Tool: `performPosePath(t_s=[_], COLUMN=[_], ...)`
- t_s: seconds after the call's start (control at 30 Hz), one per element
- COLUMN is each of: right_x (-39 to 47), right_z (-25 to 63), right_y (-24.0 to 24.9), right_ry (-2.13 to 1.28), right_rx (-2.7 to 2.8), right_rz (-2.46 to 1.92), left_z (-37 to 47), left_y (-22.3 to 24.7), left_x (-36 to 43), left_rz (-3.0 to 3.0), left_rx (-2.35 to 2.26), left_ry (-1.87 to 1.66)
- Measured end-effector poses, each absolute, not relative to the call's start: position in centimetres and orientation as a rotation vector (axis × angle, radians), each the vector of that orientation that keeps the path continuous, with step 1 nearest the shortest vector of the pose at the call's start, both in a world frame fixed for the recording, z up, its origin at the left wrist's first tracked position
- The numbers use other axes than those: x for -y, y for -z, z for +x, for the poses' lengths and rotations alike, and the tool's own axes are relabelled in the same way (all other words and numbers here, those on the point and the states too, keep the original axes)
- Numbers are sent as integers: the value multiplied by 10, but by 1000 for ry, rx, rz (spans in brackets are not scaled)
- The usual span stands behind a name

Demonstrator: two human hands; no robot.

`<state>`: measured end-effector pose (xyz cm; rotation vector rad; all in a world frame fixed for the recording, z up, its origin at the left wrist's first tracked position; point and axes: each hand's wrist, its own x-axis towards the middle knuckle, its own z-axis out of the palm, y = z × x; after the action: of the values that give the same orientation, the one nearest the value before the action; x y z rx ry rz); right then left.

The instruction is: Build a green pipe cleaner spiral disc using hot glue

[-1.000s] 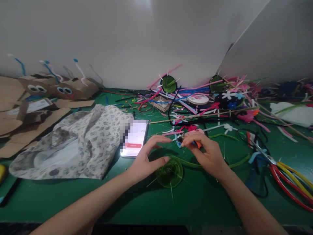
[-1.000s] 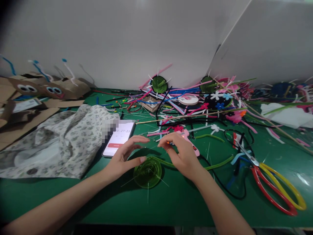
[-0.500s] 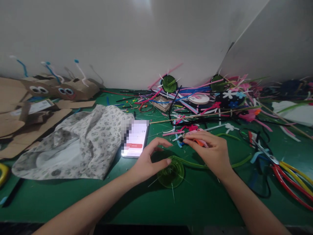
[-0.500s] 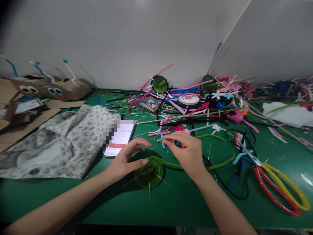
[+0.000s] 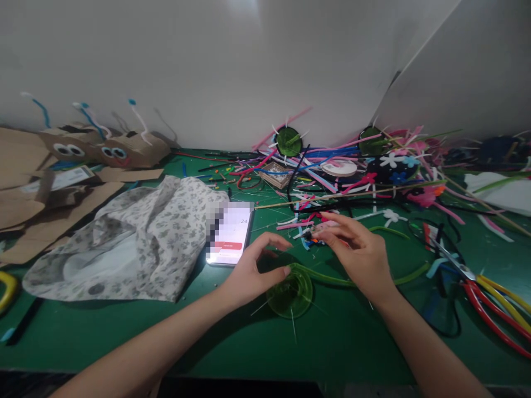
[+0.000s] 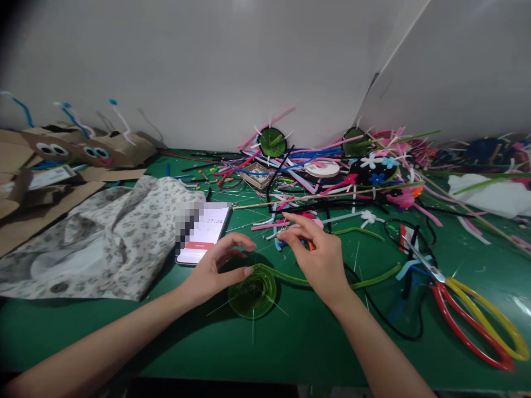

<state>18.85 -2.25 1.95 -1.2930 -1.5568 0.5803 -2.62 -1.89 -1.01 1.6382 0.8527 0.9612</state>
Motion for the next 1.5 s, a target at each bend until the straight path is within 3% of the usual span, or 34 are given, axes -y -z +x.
performPosePath(t_s=[0.33, 0.67, 1.0, 1.23, 1.5], right_x=[17, 14, 9, 12, 11], right_z=[191, 191, 194, 196, 193], right_y=[-17, -11, -21, -22, -24], right_ry=[-504, -716, -1158, -1136, -1171], right_rx=[1772, 1620, 1447, 1453, 1352], right_rz=[-1252, -1431, -1217, -1350, -1188], left_z=[-26, -26, -26, -25, -23], left_y=[12, 11, 11, 12, 13], left_x=[21, 20, 21, 21, 21], left_rz=[1665, 1678, 1678, 1630, 1629], left_rx=[-859, -768, -782, -795, -795], left_ry=[-828, -743, -751, -770, -741])
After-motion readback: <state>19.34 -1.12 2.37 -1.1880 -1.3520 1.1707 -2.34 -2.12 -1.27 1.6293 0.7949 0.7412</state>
